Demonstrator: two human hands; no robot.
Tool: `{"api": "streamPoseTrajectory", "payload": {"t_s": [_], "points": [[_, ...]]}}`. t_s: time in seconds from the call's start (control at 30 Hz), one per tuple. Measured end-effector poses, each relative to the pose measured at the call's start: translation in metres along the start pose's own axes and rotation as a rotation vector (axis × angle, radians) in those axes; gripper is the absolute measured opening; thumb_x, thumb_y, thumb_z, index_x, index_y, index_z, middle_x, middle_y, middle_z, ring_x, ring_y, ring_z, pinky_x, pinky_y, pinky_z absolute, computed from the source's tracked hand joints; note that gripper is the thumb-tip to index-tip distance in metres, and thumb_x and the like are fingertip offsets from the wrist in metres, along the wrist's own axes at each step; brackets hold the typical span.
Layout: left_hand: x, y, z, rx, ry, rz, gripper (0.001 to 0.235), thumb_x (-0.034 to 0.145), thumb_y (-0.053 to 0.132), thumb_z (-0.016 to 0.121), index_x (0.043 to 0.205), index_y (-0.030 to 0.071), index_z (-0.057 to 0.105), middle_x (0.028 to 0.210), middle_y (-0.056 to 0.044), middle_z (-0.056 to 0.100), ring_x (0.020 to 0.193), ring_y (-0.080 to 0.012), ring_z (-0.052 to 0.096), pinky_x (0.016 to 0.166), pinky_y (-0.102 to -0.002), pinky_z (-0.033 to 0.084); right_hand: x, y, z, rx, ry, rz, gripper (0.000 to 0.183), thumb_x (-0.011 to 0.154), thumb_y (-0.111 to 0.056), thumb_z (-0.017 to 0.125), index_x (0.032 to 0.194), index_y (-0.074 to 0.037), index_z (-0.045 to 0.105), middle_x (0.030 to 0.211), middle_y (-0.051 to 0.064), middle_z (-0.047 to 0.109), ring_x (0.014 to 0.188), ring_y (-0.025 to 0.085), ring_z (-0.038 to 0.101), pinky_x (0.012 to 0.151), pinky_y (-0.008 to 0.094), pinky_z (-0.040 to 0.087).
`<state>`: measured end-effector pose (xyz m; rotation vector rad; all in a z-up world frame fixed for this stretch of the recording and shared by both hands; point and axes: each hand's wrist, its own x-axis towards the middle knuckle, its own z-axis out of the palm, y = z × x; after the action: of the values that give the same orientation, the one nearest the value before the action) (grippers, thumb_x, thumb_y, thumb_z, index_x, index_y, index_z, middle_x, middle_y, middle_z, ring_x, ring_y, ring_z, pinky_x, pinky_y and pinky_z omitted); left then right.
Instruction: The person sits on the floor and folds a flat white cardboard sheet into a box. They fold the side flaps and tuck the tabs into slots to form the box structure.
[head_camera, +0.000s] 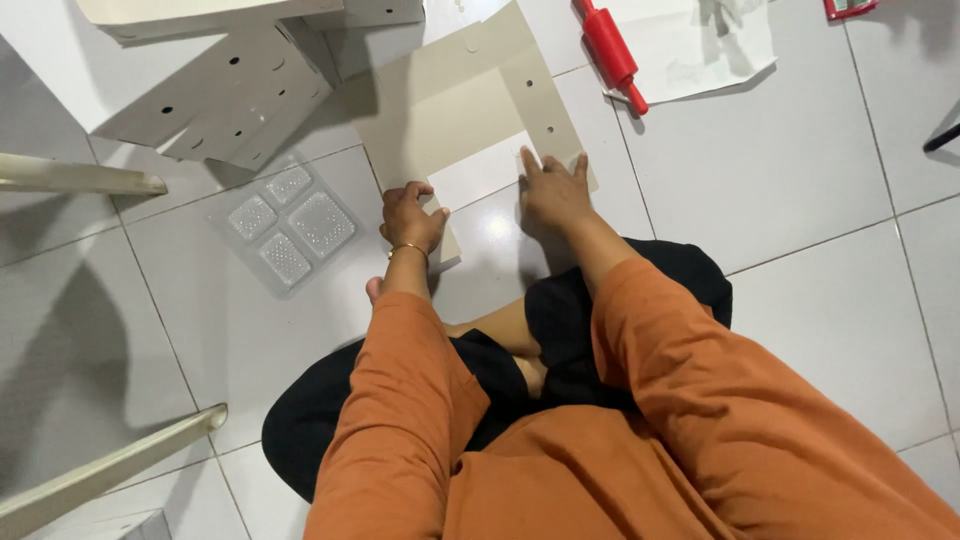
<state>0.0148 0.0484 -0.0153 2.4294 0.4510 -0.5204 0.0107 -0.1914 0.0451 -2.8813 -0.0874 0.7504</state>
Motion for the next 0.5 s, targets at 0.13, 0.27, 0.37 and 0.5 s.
{"api": "streamPoseTrajectory", "payload": {"t_s": [0.13,0.27,0.37,0.5], "points": [[0.000,-0.004,-0.001,-0.021,-0.013,0.019,0.041,0.082,0.030,0.084,0.116,0.033,0.062,0.131,0.002,0.048,0.131,-0.0242,0.050,0.108,-0.048,0.039,0.020,0.031,-0.003,0.218,0.317,0.182,0.058,0.095,-0.022,0.067,0.149,-0.006,0.051,0.133,0.020,0.061,0.131,0.038,0.052,0.109,0.057,0.039],[0.021,-0.030,0.016,-0.009,-0.054,0.065,0.046,0.081,0.023,0.083,0.121,0.035,0.063,0.136,0.003,0.048,0.132,-0.0225,0.051,0.109,-0.048,0.041,0.047,0.063,0.023,0.507,0.340,0.467,0.066,0.093,-0.028,0.078,0.147,-0.005,0.048,0.125,0.017,0.060,0.122,0.036,0.061,0.099,0.050,0.053],[0.012,-0.023,0.005,-0.059,-0.022,0.040,0.049,0.082,0.019,0.078,0.126,0.033,0.063,0.135,0.000,0.051,0.129,-0.0245,0.056,0.107,-0.048,0.046,0.056,0.072,0.040,0.585,0.398,0.450,0.034,0.088,-0.025,0.075,0.117,-0.008,0.067,0.100,0.011,0.072,0.102,0.035,0.072,0.083,0.049,0.057],[-0.019,0.050,-0.004,-0.401,0.363,0.388,0.048,0.089,0.039,0.078,0.123,0.008,0.067,0.120,-0.020,0.064,0.121,-0.0398,0.062,0.105,-0.048,0.048,0.019,0.034,0.002,0.736,0.573,0.361,0.015,0.088,-0.025,0.069,0.092,-0.011,0.064,0.082,0.010,0.069,0.083,0.034,0.072,0.070,0.048,0.055]]}}
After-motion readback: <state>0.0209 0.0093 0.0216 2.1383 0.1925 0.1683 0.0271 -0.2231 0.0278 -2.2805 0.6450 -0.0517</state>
